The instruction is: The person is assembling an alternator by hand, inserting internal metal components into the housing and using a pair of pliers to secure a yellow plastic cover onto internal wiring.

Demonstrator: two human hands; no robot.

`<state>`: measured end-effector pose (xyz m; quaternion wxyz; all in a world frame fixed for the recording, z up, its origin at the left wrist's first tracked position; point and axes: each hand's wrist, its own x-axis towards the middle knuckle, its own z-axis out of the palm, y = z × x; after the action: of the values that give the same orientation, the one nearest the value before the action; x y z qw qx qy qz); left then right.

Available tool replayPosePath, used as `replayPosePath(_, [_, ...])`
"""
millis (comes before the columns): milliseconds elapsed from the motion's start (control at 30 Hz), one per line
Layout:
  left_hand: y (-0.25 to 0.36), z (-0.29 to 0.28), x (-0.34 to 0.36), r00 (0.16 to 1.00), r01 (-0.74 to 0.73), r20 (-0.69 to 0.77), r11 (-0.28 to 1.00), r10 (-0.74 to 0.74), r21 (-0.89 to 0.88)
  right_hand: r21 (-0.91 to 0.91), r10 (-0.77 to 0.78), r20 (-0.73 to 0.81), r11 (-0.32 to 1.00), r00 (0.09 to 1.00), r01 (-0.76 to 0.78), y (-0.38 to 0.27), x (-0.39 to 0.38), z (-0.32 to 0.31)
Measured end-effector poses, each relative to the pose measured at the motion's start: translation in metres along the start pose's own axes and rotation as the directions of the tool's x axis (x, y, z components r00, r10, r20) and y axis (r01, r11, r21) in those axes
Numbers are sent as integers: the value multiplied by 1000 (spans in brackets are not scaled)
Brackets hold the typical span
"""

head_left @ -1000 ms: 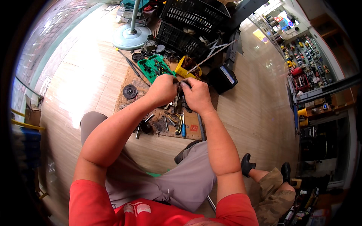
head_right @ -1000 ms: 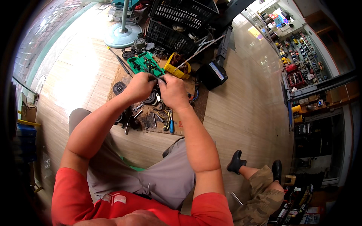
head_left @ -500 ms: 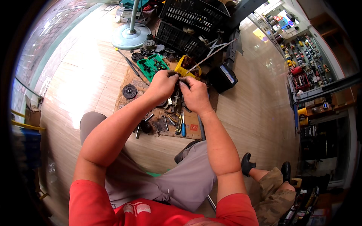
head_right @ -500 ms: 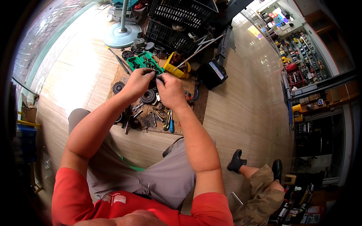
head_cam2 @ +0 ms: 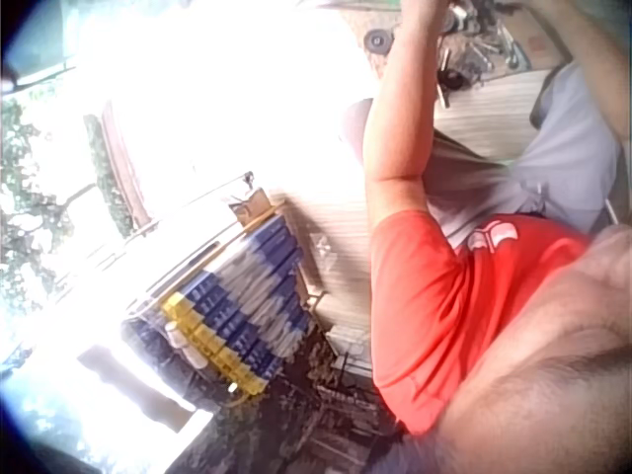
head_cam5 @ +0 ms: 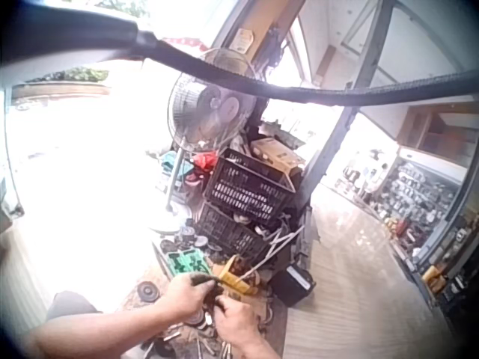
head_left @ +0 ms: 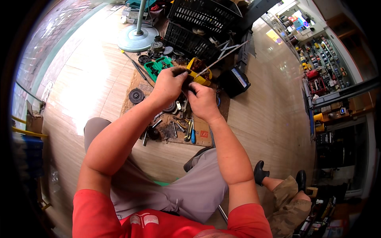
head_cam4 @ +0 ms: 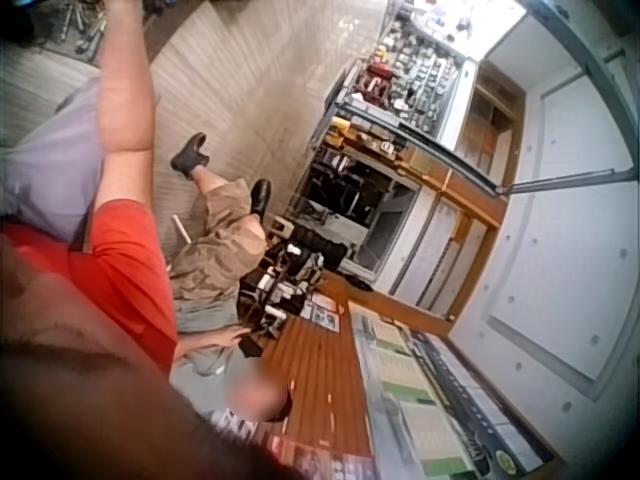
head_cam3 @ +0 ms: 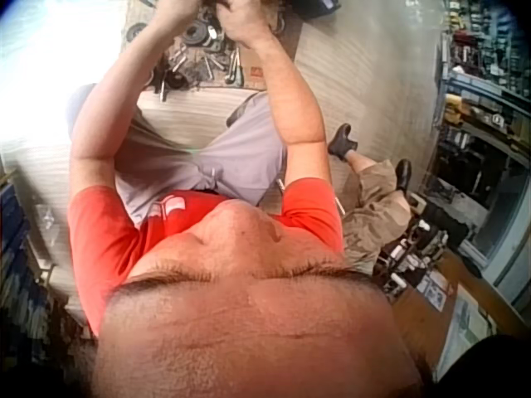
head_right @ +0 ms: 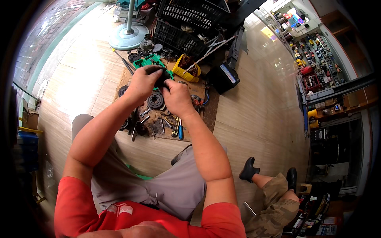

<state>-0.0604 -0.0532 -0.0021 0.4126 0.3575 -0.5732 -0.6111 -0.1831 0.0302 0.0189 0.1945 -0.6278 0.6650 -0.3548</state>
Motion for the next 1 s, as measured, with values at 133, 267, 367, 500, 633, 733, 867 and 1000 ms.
replayPosePath(133, [3, -5, 4, 998, -54, -30, 994, 51, -96, -43, -52, 31, 998, 998, 53, 6, -1, 4])
replayPosePath(267, [22, -6, -3, 996, 84, 29, 915, -79, -395, -105, 24, 123, 994, 992, -11, -2, -1, 1])
replayPosePath(367, [26, -6, -5, 992, 123, 57, 890, -109, -439, -92, -1, 134, 996, 991, 13, 5, 0, 3])
replayPosePath(500, [22, -7, -4, 989, 123, 115, 935, -90, -334, -44, 16, 231, 999, 973, -6, 3, 0, -7])
replayPosePath(633, [21, -4, -4, 978, 57, 205, 989, -29, -135, 123, 106, 275, 982, 956, -144, 14, 1, -19])
replayPosePath(733, [22, -4, -7, 981, 50, 193, 993, -29, -104, 521, 152, 202, 820, 968, -238, 3, 2, -19])
replayPosePath(867, [26, -3, -10, 969, 70, 245, 984, -28, -167, 686, 115, 163, 701, 980, -196, 5, 5, -20])
replayPosePath(1000, [32, -5, -13, 955, 108, 293, 976, -49, -188, 742, 77, 159, 649, 984, -171, 11, 5, -20])
